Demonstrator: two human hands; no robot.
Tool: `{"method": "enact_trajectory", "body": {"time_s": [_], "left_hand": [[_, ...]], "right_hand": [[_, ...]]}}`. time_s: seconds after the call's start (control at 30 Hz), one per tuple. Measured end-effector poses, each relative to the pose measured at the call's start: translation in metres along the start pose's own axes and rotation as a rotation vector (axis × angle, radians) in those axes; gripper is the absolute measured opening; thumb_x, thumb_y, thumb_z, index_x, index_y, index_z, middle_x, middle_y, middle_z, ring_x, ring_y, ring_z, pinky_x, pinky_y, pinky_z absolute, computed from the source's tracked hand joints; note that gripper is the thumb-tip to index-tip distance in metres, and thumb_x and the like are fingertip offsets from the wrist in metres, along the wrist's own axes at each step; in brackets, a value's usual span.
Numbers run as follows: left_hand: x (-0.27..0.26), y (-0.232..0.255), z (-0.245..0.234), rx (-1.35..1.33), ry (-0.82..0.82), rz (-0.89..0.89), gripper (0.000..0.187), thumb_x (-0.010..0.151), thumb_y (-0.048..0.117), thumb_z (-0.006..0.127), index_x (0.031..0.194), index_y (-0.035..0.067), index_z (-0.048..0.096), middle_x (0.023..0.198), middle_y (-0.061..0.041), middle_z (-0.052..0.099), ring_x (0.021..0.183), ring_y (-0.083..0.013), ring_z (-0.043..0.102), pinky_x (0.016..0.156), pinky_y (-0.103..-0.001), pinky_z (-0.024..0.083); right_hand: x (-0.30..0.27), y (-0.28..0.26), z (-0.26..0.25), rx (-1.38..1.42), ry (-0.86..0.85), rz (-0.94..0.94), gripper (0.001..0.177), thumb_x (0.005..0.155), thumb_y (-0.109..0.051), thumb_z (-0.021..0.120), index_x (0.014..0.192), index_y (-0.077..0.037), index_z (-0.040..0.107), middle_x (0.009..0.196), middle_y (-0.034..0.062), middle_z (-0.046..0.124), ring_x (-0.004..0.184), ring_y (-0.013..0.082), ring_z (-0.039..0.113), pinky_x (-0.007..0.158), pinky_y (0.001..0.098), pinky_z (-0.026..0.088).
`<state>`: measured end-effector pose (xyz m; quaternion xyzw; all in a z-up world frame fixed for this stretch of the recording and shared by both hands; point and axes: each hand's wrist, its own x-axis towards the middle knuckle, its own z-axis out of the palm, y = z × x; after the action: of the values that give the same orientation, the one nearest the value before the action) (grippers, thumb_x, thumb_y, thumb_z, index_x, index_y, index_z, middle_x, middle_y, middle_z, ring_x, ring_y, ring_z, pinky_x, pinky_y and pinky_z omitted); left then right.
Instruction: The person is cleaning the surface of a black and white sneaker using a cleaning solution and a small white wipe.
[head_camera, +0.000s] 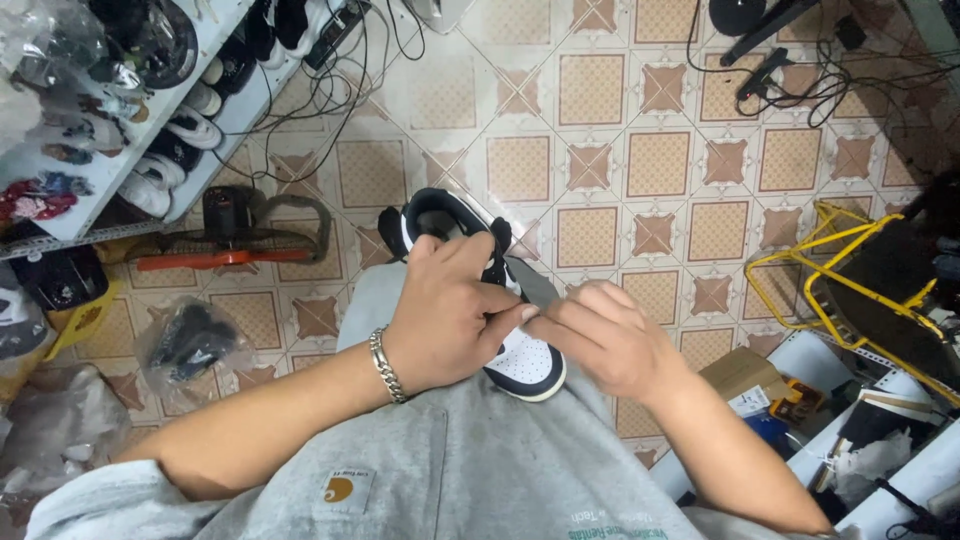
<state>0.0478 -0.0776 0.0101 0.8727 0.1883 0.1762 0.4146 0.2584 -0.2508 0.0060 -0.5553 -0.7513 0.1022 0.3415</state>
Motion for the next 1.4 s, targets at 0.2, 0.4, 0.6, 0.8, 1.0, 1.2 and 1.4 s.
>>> {"method": "enact_trajectory", "body": {"time_s": [0.2, 0.4, 0.6, 0.8, 1.0, 1.2, 1.4], "left_hand": [[-0.009, -0.009, -0.010, -0.157, 0.040, 0.019, 0.024, 0.111, 0.043, 0.087, 0.099, 0.026, 0.099, 0.101, -0.002, 0.053, 0.094, -0.0304, 0.066, 0.097, -0.047, 0.037], [-0.014, -0.010, -0.013, -0.217, 0.094, 0.064, 0.022, 0.111, 0.041, 0.088, 0.099, 0.026, 0.098, 0.102, -0.004, 0.054, 0.095, -0.0313, 0.066, 0.100, -0.047, 0.039], [-0.017, -0.014, -0.005, -0.207, 0.108, 0.132, 0.022, 0.111, 0.037, 0.089, 0.095, 0.024, 0.096, 0.097, -0.004, 0.055, 0.088, -0.0317, 0.066, 0.097, -0.048, 0.039], [-0.012, -0.008, -0.023, -0.226, 0.158, 0.132, 0.014, 0.104, 0.044, 0.095, 0.103, 0.030, 0.100, 0.098, -0.004, 0.057, 0.086, -0.0304, 0.061, 0.099, -0.046, 0.044], [-0.009, 0.003, -0.051, -0.243, 0.214, -0.033, 0.036, 0.097, 0.031, 0.106, 0.129, 0.018, 0.096, 0.084, 0.000, 0.060, 0.080, -0.0278, 0.068, 0.097, -0.043, 0.055], [-0.046, -0.014, 0.006, -0.440, 0.461, -0.357, 0.061, 0.100, 0.005, 0.105, 0.120, 0.010, 0.047, 0.097, -0.001, 0.059, 0.096, -0.0219, 0.074, 0.092, -0.038, 0.064], [-0.027, 0.008, -0.009, -1.201, 0.327, -0.641, 0.048, 0.104, -0.003, 0.094, 0.136, 0.004, 0.060, 0.100, 0.002, 0.075, 0.098, -0.0110, 0.076, 0.093, -0.029, 0.064]], "right_hand": [[-0.039, 0.035, -0.007, 0.021, 0.169, 0.180, 0.019, 0.121, -0.022, 0.077, 0.119, -0.019, 0.095, 0.102, -0.0020, 0.083, 0.087, 0.0258, 0.071, 0.088, 0.0423, 0.065], [0.000, -0.005, 0.003, 0.070, 0.213, 0.083, 0.041, 0.128, -0.028, 0.063, 0.107, -0.025, 0.097, 0.096, -0.0027, 0.084, 0.086, 0.0244, 0.068, 0.089, 0.0415, 0.063], [0.006, 0.001, -0.001, -0.016, 0.124, -0.076, 0.049, 0.132, -0.033, 0.052, 0.108, -0.020, 0.092, 0.097, 0.0001, 0.080, 0.086, 0.0264, 0.067, 0.089, 0.0416, 0.064], [-0.061, 0.035, 0.007, 0.063, 0.343, 0.216, 0.015, 0.117, -0.024, 0.084, 0.109, -0.016, 0.094, 0.096, 0.0009, 0.085, 0.082, 0.0269, 0.075, 0.082, 0.0474, 0.069], [-0.028, -0.043, 0.037, 0.498, 0.670, 0.765, 0.005, 0.122, 0.004, 0.067, 0.120, 0.006, 0.070, 0.100, 0.0187, 0.081, 0.098, 0.0333, 0.087, 0.093, 0.0479, 0.071], [0.048, -0.060, 0.066, 0.697, 1.026, 0.897, 0.011, 0.134, -0.008, 0.053, 0.125, -0.009, 0.058, 0.127, 0.0166, 0.081, 0.146, 0.0389, 0.080, 0.129, 0.0493, 0.062], [0.050, -0.001, 0.060, 0.547, 1.320, 0.717, 0.005, 0.135, -0.015, 0.051, 0.134, -0.010, 0.052, 0.094, 0.0058, 0.064, 0.094, 0.0294, 0.089, 0.104, 0.0605, 0.083]]}}
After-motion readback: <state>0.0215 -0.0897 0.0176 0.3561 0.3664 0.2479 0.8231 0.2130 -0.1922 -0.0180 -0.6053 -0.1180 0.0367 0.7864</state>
